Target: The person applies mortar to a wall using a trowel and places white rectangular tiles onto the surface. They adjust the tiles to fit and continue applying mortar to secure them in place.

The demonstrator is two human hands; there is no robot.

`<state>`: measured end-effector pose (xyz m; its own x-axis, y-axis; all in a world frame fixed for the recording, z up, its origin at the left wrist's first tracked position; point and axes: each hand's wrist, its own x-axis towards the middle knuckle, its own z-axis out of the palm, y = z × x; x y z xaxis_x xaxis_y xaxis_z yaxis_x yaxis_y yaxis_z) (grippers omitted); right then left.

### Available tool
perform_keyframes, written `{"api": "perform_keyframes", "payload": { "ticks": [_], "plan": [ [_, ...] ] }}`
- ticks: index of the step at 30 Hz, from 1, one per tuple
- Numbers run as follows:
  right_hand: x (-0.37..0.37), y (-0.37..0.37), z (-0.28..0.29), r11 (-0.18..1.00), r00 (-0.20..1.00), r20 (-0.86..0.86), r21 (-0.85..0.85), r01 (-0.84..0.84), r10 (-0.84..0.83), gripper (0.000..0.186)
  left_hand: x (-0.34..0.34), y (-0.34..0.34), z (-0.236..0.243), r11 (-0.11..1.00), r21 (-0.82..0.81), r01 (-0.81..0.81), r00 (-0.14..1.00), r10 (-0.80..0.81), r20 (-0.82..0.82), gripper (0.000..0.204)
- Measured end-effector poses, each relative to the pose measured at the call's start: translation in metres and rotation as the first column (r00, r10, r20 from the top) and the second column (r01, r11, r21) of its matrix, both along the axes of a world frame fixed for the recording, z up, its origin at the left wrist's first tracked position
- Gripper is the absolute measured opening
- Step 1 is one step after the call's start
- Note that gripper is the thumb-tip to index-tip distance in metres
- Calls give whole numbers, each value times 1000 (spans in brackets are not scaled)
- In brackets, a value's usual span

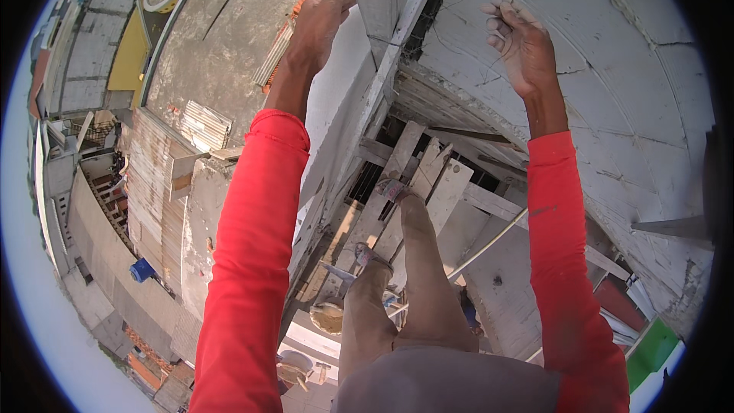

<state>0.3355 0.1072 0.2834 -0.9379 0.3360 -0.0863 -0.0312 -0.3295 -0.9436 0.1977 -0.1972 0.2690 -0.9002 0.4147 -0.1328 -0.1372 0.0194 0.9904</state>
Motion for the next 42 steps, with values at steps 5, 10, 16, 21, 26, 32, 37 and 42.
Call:
{"api": "perform_keyframes", "payload": {
  "ticks": [5,10,16,21,26,32,37,42],
  "plan": [
    [-107,-51,29,934,923,-189,-61,-351,335,31,-32,39,18,951,96,295,955,-290,-65,43],
    [-130,-44,25,957,968,-147,238,-166,204,32,-31,26,28,954,-168,249,941,-279,-192,36],
    [-33,-45,-9,896,982,100,432,104,-162,36,55,-4,3,837,236,-493,869,467,160,28],
    [58,-109,-68,995,873,487,86,-57,7,36,128,-16,-8,773,280,-570,817,496,294,25],
    [65,-155,-92,997,879,471,-55,-49,69,40,137,-18,15,799,176,-575,818,569,86,30],
    [56,-171,-94,996,879,475,-93,-2,46,41,188,-74,36,778,141,-612,790,594,155,28],
    [56,-194,-131,911,777,600,-403,86,192,48,246,-98,17,641,-90,-763,569,731,377,27],
    [43,-212,-158,822,721,613,-560,106,324,39,255,-115,27,759,-94,-645,666,617,419,28]
  ]
}}
